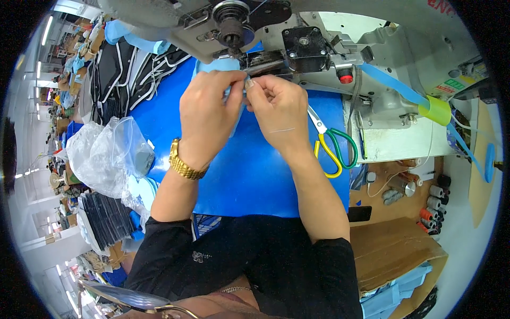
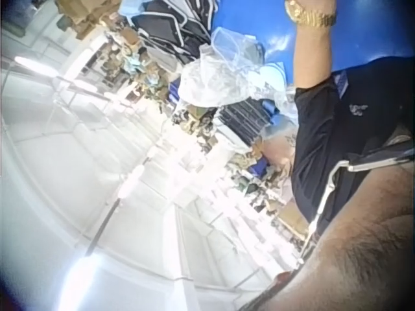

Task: Using an industrial sewing machine to assemble mesh pouches by attaching white fabric circles to them.

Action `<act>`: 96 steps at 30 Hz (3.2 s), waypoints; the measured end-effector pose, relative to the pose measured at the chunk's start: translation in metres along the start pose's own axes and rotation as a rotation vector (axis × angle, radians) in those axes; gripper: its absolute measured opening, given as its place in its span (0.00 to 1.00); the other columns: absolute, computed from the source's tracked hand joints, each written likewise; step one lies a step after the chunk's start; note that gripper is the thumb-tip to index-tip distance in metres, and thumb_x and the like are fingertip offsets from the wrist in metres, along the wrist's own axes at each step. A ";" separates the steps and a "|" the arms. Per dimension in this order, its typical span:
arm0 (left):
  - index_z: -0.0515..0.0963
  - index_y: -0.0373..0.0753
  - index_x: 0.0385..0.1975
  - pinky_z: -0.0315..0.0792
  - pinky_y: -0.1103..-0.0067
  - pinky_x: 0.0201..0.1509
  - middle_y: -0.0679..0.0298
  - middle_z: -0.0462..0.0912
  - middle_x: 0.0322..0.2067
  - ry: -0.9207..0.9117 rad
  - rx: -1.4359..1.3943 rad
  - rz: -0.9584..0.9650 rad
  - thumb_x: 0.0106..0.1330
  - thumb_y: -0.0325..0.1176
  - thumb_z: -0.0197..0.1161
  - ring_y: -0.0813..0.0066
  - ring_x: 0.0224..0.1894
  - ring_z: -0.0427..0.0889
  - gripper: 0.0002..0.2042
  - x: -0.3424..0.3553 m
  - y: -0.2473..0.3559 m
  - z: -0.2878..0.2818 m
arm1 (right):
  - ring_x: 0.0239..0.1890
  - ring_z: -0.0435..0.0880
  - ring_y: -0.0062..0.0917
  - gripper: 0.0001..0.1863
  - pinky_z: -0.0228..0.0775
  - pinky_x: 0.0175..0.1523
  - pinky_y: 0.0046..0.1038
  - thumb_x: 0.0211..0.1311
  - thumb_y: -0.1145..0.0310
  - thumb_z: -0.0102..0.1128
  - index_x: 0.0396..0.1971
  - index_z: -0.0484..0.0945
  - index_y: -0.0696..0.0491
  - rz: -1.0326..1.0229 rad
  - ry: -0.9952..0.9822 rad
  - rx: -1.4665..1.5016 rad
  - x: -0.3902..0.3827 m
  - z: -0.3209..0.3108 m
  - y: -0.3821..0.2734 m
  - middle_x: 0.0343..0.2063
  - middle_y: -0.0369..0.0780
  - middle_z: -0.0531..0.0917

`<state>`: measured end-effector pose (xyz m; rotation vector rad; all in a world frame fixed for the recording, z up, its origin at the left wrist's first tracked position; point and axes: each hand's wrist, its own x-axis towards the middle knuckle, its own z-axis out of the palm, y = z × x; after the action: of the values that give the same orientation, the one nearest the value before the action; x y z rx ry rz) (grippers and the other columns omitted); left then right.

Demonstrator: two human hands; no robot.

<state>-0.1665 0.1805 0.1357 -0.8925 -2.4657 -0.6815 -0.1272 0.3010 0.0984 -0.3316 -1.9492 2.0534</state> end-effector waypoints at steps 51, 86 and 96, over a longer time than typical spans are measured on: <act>0.78 0.41 0.37 0.70 0.72 0.46 0.66 0.79 0.32 -0.085 0.131 0.461 0.48 0.31 0.69 0.67 0.39 0.77 0.15 0.009 -0.023 -0.022 | 0.43 0.83 0.24 0.20 0.76 0.48 0.23 0.62 0.79 0.58 0.55 0.74 0.58 0.072 -0.068 0.285 -0.040 -0.045 0.017 0.45 0.43 0.83; 0.79 0.40 0.36 0.69 0.75 0.40 0.65 0.79 0.33 -0.132 0.147 0.461 0.52 0.29 0.64 0.69 0.37 0.78 0.10 0.010 -0.025 -0.020 | 0.52 0.80 0.27 0.28 0.73 0.54 0.26 0.59 0.81 0.57 0.61 0.66 0.65 0.104 -0.285 0.499 -0.024 0.002 0.023 0.50 0.45 0.79; 0.79 0.41 0.41 0.73 0.72 0.43 0.61 0.82 0.38 -0.134 0.096 0.394 0.52 0.28 0.70 0.62 0.40 0.80 0.15 0.010 -0.027 -0.030 | 0.54 0.78 0.27 0.29 0.75 0.52 0.26 0.61 0.80 0.55 0.63 0.63 0.63 0.080 -0.339 0.464 -0.023 -0.002 0.025 0.54 0.44 0.77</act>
<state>-0.1852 0.1497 0.1569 -1.3717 -2.3082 -0.3725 -0.1063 0.2934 0.0731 0.0474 -1.5623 2.6693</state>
